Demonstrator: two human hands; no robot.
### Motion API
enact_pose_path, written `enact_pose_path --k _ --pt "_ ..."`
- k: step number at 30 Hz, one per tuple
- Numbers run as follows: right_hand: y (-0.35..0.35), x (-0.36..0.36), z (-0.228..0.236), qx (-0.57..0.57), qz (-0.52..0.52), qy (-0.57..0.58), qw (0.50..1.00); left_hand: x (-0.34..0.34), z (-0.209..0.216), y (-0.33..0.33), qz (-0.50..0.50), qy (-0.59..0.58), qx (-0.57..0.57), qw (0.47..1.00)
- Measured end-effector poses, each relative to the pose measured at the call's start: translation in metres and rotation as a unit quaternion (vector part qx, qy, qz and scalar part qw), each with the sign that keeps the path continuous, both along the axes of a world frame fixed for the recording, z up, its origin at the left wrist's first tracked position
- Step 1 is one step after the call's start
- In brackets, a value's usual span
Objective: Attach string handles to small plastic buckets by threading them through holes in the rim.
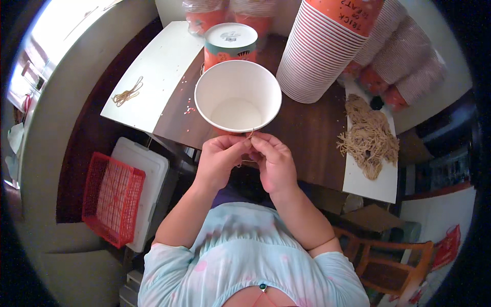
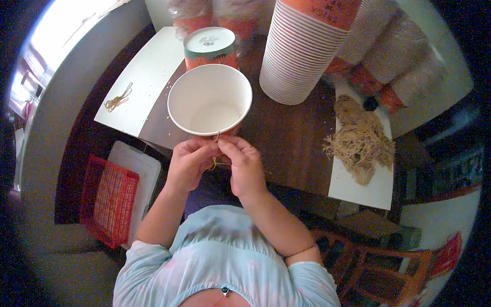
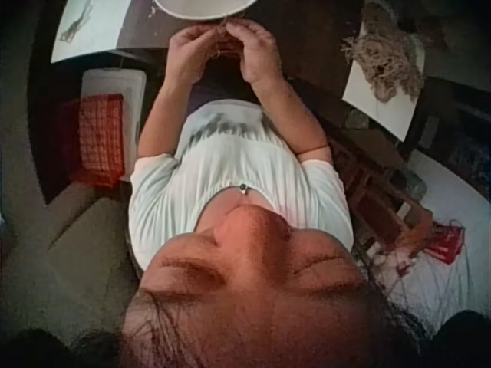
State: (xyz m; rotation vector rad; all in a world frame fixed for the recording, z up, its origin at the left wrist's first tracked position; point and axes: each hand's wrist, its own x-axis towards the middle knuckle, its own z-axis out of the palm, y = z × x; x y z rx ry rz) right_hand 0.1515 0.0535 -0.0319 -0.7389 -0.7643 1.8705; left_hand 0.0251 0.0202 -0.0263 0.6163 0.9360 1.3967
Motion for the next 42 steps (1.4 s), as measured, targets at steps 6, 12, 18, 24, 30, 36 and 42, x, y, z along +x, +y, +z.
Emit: enact_pose_path --k 6,12,18,24,30,36,42 --pt "0.000 -0.006 -0.002 0.018 -0.034 -0.018 0.999 0.005 -0.003 0.004 0.044 -0.058 -0.027 0.997" --pt "-0.003 -0.010 0.000 0.062 -0.070 -0.045 0.995 0.009 -0.003 0.007 0.083 -0.086 -0.028 0.992" --pt "-0.005 -0.011 -0.003 0.070 -0.080 -0.049 0.993 0.016 -0.002 0.004 0.101 -0.113 -0.011 0.988" --pt "-0.003 -0.012 -0.005 0.066 -0.095 -0.058 0.992 0.019 -0.010 0.004 0.146 -0.074 0.058 0.985" --pt "0.005 -0.004 -0.001 0.138 -0.056 -0.186 0.971 0.014 -0.021 0.004 0.166 0.040 0.065 0.983" --pt "0.010 0.002 0.004 0.289 -0.086 -0.324 0.897 0.011 -0.016 0.004 0.176 0.128 0.095 0.971" --pt "0.012 0.004 0.005 0.227 -0.035 -0.246 0.942 0.007 -0.013 0.004 0.151 0.163 0.075 0.972"
